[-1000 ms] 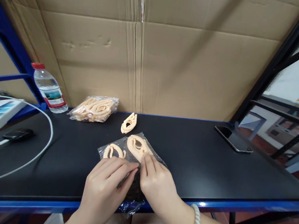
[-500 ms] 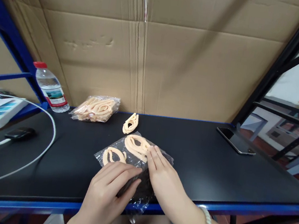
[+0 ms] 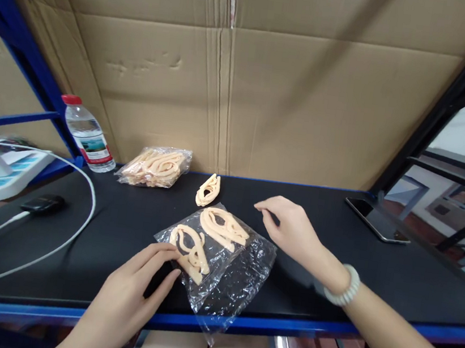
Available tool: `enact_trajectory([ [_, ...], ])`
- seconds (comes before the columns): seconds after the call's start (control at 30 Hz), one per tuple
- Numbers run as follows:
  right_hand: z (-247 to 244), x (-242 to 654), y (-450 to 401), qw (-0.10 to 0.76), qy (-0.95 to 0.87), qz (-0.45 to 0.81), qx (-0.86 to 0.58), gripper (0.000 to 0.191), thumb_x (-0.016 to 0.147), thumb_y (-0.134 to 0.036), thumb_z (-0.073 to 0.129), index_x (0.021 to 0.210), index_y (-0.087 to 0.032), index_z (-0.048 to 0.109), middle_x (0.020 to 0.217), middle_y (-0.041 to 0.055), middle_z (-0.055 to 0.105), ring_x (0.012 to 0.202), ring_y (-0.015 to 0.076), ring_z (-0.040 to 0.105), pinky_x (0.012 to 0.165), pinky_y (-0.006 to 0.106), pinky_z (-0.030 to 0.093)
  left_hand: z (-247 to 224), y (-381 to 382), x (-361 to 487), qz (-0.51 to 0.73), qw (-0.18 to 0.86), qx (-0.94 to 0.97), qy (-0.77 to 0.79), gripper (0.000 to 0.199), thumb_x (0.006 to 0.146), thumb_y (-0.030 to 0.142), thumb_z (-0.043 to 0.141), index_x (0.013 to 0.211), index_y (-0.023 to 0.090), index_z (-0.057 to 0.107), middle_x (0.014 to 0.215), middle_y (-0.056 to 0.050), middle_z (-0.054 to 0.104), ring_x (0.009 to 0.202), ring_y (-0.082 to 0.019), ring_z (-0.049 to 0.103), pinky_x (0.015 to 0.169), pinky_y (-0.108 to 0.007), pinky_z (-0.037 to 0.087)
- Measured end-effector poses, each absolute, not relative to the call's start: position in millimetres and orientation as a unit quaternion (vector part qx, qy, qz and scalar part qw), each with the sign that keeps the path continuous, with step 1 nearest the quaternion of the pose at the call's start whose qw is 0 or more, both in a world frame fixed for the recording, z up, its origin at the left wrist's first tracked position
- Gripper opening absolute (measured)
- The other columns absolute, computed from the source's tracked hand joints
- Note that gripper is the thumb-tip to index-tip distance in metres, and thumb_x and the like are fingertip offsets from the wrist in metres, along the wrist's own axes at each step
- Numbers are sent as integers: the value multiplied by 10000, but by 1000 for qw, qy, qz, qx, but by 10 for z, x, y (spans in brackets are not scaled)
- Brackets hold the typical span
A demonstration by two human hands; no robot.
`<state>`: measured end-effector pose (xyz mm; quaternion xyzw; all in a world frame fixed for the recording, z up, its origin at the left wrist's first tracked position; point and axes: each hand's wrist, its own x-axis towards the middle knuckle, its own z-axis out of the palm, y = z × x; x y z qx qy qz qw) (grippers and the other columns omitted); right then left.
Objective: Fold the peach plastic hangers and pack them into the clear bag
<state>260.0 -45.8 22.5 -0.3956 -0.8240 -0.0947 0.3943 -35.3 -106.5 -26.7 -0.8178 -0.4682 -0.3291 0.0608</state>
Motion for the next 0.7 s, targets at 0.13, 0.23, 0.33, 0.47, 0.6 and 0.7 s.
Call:
enact_trajectory([
  [0.13, 233, 2454, 167, 316, -853, -34, -413, 258, 880, -95, 473, 956, -172, 707, 924, 48, 747, 833, 184, 696, 799, 336, 556, -273, -1025, -309, -282, 43, -822, -492, 228, 926, 218, 463, 1116, 181, 584, 1188, -121, 640, 1012, -249, 674, 841, -408, 589],
  [0.23, 219, 2282, 581, 282, -874, -36, -394, 278, 873, -70, 472, 1000, -140, 709, 990, 85, 740, 908, 221, 686, 867, 385, 533, -244, -985, -314, -239, 42, -839, -487, 312, 924, 207, 468, 1222, 179, 557, 1299, -123, 607, 1171, -267, 606, 959, -443, 536],
  [0.33, 202, 2114, 963, 245, -901, -33, -357, 376, 852, -22, 466, 1170, -104, 649, 1174, 128, 680, 1105, 242, 615, 991, 413, 467, -228, -968, -335, -216, 48, -847, -484, 391, 926, 218, 474, 1315, 185, 509, 1370, -112, 567, 1295, -279, 501, 1023, -468, 488],
  [0.47, 117, 1934, 1384, 192, -931, -12, -310, 626, 786, 80, 436, 1365, -147, 502, 1389, 112, 540, 1293, 209, 473, 1089, 404, 380, -238, -981, -354, -223, 43, -840, -493, 447, 932, 242, 472, 1375, 186, 454, 1414, -120, 523, 1307, -272, 489, 1030, -465, 483],
  [0.6, -29, 1800, 1619, 148, -951, 15, -270, 855, 679, 157, 440, 1436, -239, 413, 1518, 61, 384, 1408, 229, 309, 1110, 434, 345, -240, -1009, -361, -227, 32, -834, -501, 421, 926, 235, 477, 1345, 196, 487, 1399, -115, 536, 1278, -265, 518, 1026, -456, 489],
  [0.7, -96, 1769, 1694, 141, -956, 29, -254, 785, 715, 143, 451, 1400, -239, 464, 1467, 61, 459, 1391, 228, 339, 1101, 438, 346, -232, -1025, -362, -231, 40, -832, -503, 410, 917, 226, 486, 1326, 202, 503, 1374, -112, 558, 1252, -267, 541, 1007, -457, 503],
])
